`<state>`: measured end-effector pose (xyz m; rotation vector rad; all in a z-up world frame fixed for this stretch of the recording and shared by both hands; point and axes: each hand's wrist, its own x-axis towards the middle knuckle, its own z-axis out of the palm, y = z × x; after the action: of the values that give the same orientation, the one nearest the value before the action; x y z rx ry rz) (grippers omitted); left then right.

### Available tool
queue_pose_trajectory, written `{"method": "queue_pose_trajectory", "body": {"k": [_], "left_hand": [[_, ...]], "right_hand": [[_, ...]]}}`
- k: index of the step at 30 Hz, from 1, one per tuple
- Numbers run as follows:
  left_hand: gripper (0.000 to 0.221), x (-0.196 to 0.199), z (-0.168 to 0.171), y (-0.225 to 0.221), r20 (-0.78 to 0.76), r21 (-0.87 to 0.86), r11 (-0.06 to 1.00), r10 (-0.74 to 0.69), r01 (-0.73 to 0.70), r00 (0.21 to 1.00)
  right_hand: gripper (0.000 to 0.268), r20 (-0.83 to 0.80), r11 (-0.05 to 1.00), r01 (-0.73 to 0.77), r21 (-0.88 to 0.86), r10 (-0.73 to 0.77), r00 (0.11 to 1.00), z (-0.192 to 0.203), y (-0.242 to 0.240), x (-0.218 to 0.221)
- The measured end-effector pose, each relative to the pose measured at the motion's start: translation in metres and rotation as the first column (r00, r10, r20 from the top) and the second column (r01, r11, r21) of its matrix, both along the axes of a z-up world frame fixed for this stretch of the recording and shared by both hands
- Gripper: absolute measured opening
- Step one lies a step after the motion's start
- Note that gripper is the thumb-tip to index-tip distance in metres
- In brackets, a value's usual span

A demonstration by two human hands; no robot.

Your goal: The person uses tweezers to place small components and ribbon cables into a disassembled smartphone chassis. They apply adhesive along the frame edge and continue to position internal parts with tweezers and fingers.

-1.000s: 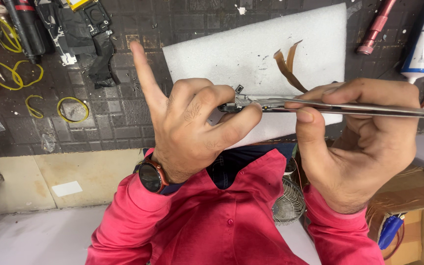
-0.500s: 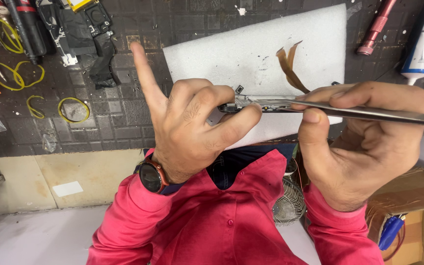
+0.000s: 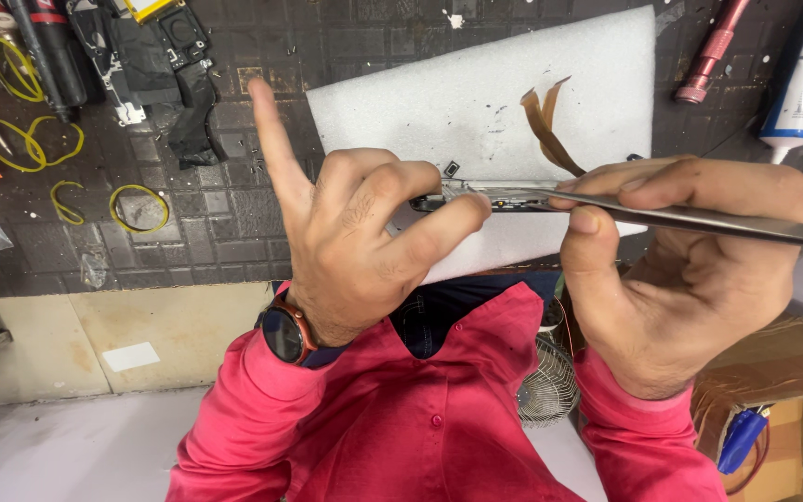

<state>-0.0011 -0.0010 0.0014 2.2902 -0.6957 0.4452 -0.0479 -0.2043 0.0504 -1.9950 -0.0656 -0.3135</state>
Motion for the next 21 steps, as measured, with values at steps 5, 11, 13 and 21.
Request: {"method": "queue_pose_trajectory", "body": {"k": [5,11,13,21], "left_hand": [[0.025,0.001,-0.001,-0.002,-0.034,-0.052,0.999,0.013,-0.015,0.999],[0.028,0.0008,-0.0029,-0.0007,-0.036,-0.094,0.996,0.006,-0.009,0.999],[0.028,0.0005,-0.0038,0.0002,-0.036,-0.092,0.996,0.006,-0.009,0.999],[0.024,-0.0013,0.0002,0.0017,0.046,0.009,1.0,0.02,-0.021,0.999]], "right_hand": [[0.033,-0.015,1.0,0.007,0.014,-0.007,1.0,-0.0002,-0.0008,0.0009],[0.033,-0.008,1.0,0.0,-0.018,0.0,1.0,-0.0015,-0.0024,-0.0011],[0.033,-0.008,0.999,-0.007,-0.033,0.007,1.0,-0.0018,-0.0035,-0.0013],[0.032,0.004,1.0,-0.004,0.007,0.004,1.0,-0.0013,-0.0009,0.0]]}}
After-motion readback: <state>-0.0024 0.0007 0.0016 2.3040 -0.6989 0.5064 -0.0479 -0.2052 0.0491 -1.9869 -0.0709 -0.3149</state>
